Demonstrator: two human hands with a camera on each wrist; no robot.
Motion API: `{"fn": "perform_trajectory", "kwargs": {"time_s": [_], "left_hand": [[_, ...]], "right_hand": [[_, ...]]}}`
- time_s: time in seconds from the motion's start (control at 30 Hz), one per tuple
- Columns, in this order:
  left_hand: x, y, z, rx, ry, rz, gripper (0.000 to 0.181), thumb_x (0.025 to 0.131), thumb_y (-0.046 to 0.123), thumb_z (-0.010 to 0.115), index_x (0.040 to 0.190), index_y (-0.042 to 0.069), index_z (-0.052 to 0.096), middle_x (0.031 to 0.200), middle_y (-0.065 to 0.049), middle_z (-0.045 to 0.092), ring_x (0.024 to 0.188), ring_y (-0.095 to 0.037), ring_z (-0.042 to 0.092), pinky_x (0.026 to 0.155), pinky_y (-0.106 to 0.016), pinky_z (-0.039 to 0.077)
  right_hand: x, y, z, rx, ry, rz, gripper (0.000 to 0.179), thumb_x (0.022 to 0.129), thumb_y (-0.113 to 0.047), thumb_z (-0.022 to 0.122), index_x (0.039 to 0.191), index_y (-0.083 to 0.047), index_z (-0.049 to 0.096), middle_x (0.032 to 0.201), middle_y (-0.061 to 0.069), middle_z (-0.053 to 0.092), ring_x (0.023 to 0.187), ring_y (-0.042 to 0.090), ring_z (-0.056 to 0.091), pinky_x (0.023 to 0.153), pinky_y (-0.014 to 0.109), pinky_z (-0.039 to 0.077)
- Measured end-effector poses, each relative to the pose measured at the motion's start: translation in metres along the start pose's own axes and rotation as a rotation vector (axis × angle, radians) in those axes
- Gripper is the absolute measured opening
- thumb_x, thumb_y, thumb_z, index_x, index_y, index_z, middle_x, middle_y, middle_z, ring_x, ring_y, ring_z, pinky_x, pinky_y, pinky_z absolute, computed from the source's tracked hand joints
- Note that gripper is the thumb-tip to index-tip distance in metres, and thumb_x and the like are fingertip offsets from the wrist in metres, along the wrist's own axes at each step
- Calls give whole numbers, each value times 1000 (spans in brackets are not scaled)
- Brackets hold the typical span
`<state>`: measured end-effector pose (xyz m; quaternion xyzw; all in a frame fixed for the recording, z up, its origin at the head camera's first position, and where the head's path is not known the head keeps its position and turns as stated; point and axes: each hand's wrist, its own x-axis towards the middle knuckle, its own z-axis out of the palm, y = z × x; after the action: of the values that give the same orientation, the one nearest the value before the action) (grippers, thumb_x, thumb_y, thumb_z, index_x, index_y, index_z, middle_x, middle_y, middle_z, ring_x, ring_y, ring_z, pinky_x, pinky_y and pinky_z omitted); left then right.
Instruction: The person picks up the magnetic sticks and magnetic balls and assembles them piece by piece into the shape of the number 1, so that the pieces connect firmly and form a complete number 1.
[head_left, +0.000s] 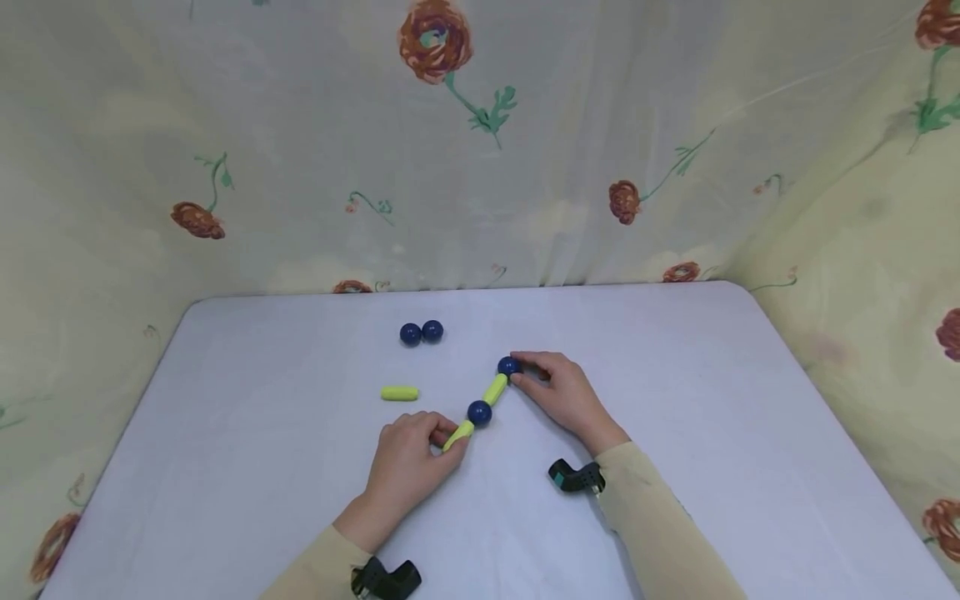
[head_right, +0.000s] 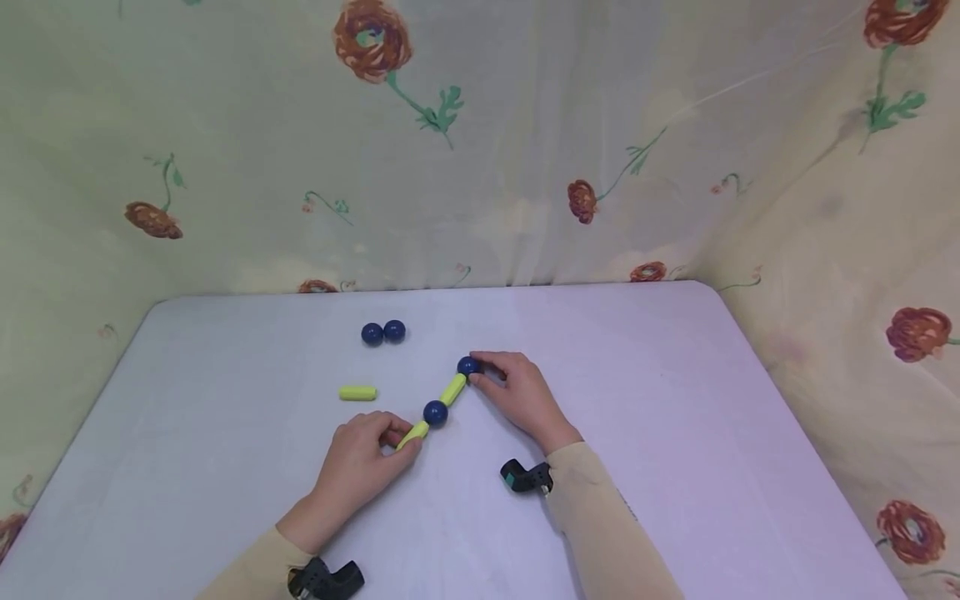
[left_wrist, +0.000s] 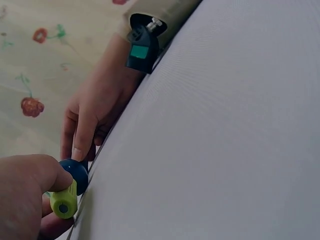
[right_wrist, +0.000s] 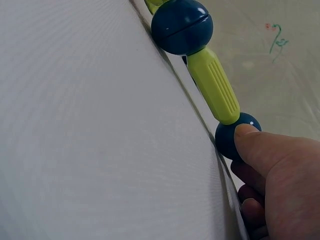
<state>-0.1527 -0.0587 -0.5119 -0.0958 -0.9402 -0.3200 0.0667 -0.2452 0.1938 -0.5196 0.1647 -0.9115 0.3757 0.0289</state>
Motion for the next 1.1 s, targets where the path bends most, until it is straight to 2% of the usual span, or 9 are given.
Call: {"fn": "perform_trajectory", "kwargs": {"time_s": [0.37,0.67,0.9,1.1], "left_hand": [[3,5,1,7,-1,-34,20,84,36,77,90,18,72,75,13,57,72,-9,50,72,-35,37],[1,3,1,14,-14,-45,21,85,37,77,92,18,73,75,13,57,70,-9,48,73,-35,37],[3,5,-2,13,-5,-24,22,86,38,76,93,18,72,75,13,56,70,-9,48,72,-35,37],[1,6,-1,18,-13,-45,22,85,38,77,93,18,72,74,13,56,69,-9,46,72,-35,37]], "right_hand": [[0,-4,-3,-18,10,4,38,95,-36,68,130,-23,65,124,-3,65,112,16,58,92,38,49],[-1,-3,-1,-16,7,7,39,94,-37,68,130,-21,65,124,-2,65,111,16,58,91,38,49],[-1,-4,-3,-21,36,1,39,94,-35,69,130,-21,65,124,-2,65,111,17,59,91,39,49],[-3,-1,-1,-26,27,0,40,94,-38,69,131,-22,64,125,-3,65,111,16,59,91,38,49]]}}
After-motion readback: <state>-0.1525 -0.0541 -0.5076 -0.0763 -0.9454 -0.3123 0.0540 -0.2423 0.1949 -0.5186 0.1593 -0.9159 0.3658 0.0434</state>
